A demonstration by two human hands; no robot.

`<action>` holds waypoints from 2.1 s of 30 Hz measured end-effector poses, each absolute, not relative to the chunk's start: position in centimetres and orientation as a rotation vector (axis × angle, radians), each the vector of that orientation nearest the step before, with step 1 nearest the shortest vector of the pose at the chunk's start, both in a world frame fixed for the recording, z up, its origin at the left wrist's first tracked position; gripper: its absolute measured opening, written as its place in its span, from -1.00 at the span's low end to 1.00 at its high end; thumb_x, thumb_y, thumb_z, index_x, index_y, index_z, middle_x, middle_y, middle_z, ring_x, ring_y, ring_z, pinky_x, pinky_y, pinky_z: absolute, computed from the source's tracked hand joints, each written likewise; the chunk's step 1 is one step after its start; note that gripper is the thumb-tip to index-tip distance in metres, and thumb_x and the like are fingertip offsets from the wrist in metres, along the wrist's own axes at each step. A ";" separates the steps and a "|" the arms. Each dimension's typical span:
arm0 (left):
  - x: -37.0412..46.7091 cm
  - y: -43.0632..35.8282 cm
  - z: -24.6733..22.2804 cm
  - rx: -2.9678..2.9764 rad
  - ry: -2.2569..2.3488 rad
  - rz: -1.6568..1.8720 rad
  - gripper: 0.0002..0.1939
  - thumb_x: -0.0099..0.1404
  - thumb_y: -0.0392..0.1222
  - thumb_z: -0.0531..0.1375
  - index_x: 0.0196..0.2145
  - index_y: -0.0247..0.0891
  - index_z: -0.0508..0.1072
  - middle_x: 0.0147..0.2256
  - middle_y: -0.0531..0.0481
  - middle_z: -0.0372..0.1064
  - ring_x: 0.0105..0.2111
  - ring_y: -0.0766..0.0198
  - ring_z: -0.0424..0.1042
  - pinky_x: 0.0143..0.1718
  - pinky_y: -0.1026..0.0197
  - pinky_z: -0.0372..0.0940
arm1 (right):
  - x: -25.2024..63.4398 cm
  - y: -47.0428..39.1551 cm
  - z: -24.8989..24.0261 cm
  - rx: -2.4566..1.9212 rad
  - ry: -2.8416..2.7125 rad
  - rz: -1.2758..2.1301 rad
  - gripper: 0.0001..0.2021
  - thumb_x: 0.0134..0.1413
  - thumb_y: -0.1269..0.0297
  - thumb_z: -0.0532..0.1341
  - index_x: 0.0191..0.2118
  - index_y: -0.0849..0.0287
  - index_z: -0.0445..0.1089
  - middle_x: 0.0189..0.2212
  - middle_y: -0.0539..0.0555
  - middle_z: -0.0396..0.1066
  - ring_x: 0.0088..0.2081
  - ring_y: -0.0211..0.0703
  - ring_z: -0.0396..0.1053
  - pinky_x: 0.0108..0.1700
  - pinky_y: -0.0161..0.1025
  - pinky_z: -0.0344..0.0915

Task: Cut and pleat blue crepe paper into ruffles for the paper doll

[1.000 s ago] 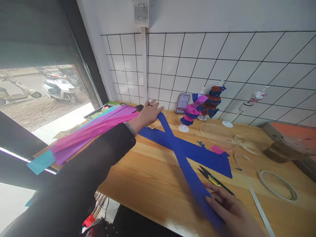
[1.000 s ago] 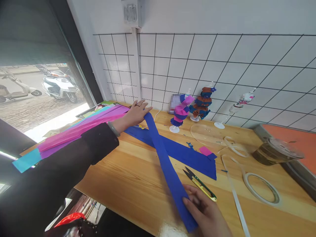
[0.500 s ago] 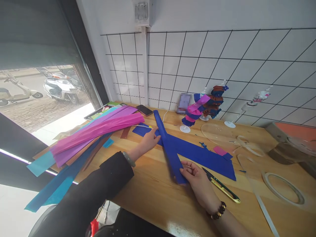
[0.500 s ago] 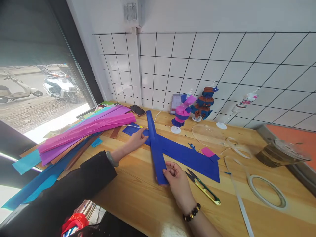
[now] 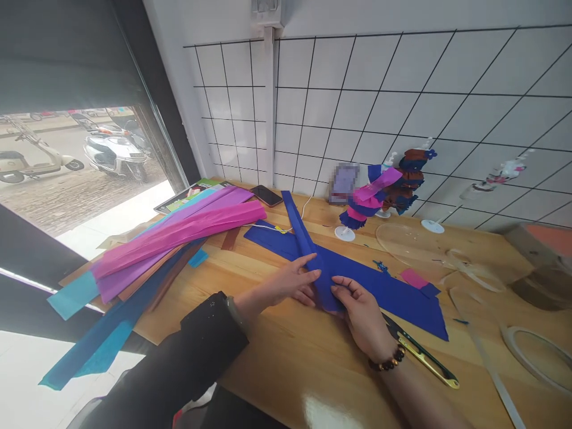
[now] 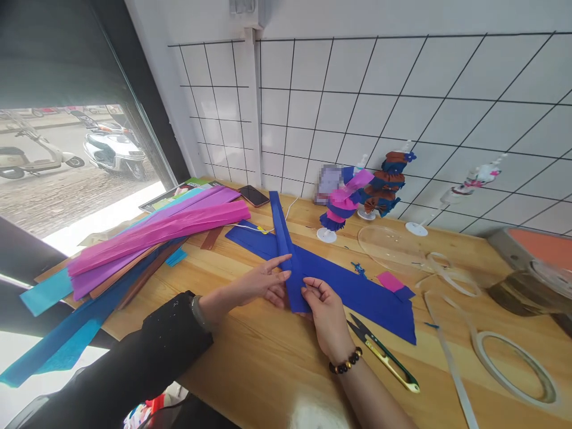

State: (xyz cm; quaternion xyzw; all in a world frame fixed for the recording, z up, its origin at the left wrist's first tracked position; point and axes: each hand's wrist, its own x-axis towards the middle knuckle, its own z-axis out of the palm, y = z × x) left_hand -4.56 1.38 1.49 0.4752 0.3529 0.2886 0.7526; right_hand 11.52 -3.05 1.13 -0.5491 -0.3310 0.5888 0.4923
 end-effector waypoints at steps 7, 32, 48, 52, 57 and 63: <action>-4.2 2.0 -0.1 0.944 0.827 0.736 -0.54 -0.02 -0.14 0.28 -0.12 -0.25 0.37 -0.38 -0.05 0.40 -0.39 0.33 0.42 -0.34 0.22 0.32 | 12.1 -3.4 0.7 -1.302 -0.988 1.464 -0.66 -0.18 0.14 0.25 -0.23 0.18 0.32 -0.46 0.01 0.42 -0.49 -0.29 0.32 -0.50 -0.36 0.27; -4.8 1.7 0.4 1.159 0.942 0.730 -0.46 -0.15 -0.11 0.34 -0.17 -0.35 0.40 -0.52 0.00 0.37 -0.52 0.36 0.35 -0.48 0.33 0.25 | 12.7 -4.2 0.6 -1.295 -1.792 1.057 -0.81 -0.06 0.21 0.19 -0.29 0.07 0.48 -0.25 0.07 0.46 -0.22 -0.12 0.40 -0.19 -0.25 0.35; -5.0 1.6 0.2 1.309 0.697 0.615 -0.32 0.02 -0.16 0.25 0.09 -0.26 0.13 -0.51 0.04 0.27 -0.57 0.40 0.30 -0.52 0.30 0.27 | 12.8 -4.0 0.7 -1.340 -1.717 1.035 -0.81 -0.08 0.18 0.20 -0.34 0.10 0.48 -0.32 0.08 0.48 -0.27 -0.11 0.41 -0.21 -0.22 0.36; -5.0 1.6 0.4 1.294 0.703 0.582 -0.35 0.00 -0.14 0.26 0.05 -0.28 0.19 -0.54 0.03 0.29 -0.58 0.39 0.31 -0.53 0.30 0.27 | 12.7 -3.9 1.0 -1.341 -1.710 1.048 -0.82 -0.07 0.18 0.19 -0.39 0.11 0.48 -0.34 0.07 0.49 -0.30 -0.14 0.42 -0.21 -0.24 0.35; -5.0 1.6 0.4 1.300 0.714 0.589 -0.36 -0.01 -0.13 0.27 0.03 -0.28 0.22 -0.55 0.04 0.31 -0.58 0.38 0.33 -0.53 0.29 0.28 | 12.7 -3.8 1.1 -1.364 -1.708 1.044 -0.82 -0.07 0.17 0.18 -0.41 0.12 0.48 -0.37 0.05 0.49 -0.33 -0.17 0.41 -0.24 -0.28 0.34; -5.0 1.7 0.3 1.318 0.693 0.615 -0.37 0.01 -0.14 0.26 0.04 -0.30 0.20 -0.54 0.00 0.34 -0.56 0.35 0.35 -0.50 0.28 0.28 | 12.8 -3.7 1.0 -1.398 -1.626 1.057 -0.78 -0.08 0.11 0.18 -0.42 0.14 0.47 -0.40 0.06 0.48 -0.35 -0.16 0.41 -0.28 -0.29 0.35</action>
